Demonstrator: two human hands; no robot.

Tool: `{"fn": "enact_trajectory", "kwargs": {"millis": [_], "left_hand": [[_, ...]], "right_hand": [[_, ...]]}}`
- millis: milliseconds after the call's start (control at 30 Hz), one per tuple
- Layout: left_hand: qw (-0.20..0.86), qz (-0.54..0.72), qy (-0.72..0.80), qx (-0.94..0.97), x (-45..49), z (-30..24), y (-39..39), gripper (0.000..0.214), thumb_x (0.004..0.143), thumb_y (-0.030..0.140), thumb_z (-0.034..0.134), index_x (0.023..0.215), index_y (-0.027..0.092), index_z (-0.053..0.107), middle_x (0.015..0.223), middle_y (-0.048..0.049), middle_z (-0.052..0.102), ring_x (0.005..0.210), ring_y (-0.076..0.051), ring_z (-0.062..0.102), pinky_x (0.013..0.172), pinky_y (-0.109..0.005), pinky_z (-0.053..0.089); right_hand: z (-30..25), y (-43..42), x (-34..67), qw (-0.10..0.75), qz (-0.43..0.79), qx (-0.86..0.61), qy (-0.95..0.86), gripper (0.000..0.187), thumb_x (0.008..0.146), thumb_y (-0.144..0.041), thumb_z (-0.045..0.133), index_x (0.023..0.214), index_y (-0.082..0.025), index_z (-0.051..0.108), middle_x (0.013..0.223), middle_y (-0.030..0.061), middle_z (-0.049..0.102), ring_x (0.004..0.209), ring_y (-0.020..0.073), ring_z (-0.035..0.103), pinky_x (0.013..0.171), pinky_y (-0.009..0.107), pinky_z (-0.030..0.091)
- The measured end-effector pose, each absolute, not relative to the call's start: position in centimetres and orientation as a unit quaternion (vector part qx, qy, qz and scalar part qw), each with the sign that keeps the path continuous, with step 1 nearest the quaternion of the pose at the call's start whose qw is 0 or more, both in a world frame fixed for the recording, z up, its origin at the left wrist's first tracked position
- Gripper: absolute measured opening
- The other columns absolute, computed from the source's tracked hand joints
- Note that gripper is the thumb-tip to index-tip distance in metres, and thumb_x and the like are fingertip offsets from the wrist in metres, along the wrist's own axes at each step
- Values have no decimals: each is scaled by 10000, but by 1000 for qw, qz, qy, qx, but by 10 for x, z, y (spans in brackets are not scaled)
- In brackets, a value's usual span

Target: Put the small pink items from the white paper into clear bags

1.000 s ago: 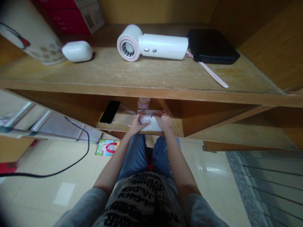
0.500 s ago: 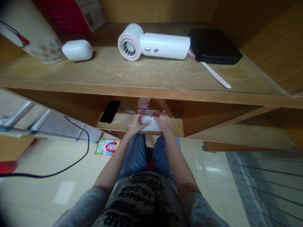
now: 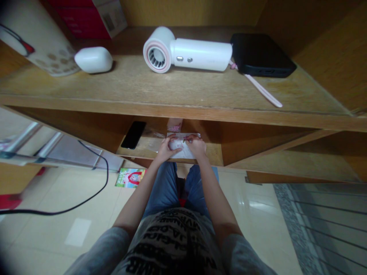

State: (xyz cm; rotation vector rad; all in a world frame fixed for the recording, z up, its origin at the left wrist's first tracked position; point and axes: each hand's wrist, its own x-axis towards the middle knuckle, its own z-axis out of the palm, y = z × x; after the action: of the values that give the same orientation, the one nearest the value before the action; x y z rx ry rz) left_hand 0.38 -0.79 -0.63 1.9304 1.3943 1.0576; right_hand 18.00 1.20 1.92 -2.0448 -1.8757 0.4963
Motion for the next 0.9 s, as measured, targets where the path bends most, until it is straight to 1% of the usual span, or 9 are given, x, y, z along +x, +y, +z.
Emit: {"fn": "enact_trajectory", "kwargs": {"millis": [200,333,500,767,900], "left_hand": [[261,396,512,716,4,-6,-8,564,638,383,749,1116,202,510,1209,-73,562,1080,-218,528,934,-367,433],[263,400,508,716,4,-6,-8,578,630,378,757,1119,199,506,1178,-72,581,1064,-217,535,925,-364,438],[270,399,512,711,4,-5,-8,639,629,374,758,1176,202,474,1125,-65,609,1041,-219,545,921,-371,436],[265,394,515,713,4,-6,-8,660,633,366,755,1203,214,459,1113,-63,612,1035,-222,553,916,-379,439],[269,393,515,712,4,-3,-9,613,630,364,759,1160,214,489,1143,-70,599,1065,-229,542,925,-378,439]], "right_hand": [[20,9,177,207,230,-691,-654,224,762,-387,553,882,-257,689,810,-1,691,739,154,618,672,244,443],[17,8,175,215,248,-683,-652,223,764,-365,537,865,-239,689,749,-1,673,694,148,597,630,236,421],[14,7,173,223,270,-663,-662,243,754,-384,533,857,-225,685,646,-13,633,641,139,569,586,219,388],[11,9,176,242,281,-636,-677,245,763,-375,525,852,-214,687,654,-9,635,624,134,561,581,218,383],[14,7,185,242,269,-659,-660,242,771,-386,526,864,-231,687,681,-5,645,645,145,576,595,234,399]]}}
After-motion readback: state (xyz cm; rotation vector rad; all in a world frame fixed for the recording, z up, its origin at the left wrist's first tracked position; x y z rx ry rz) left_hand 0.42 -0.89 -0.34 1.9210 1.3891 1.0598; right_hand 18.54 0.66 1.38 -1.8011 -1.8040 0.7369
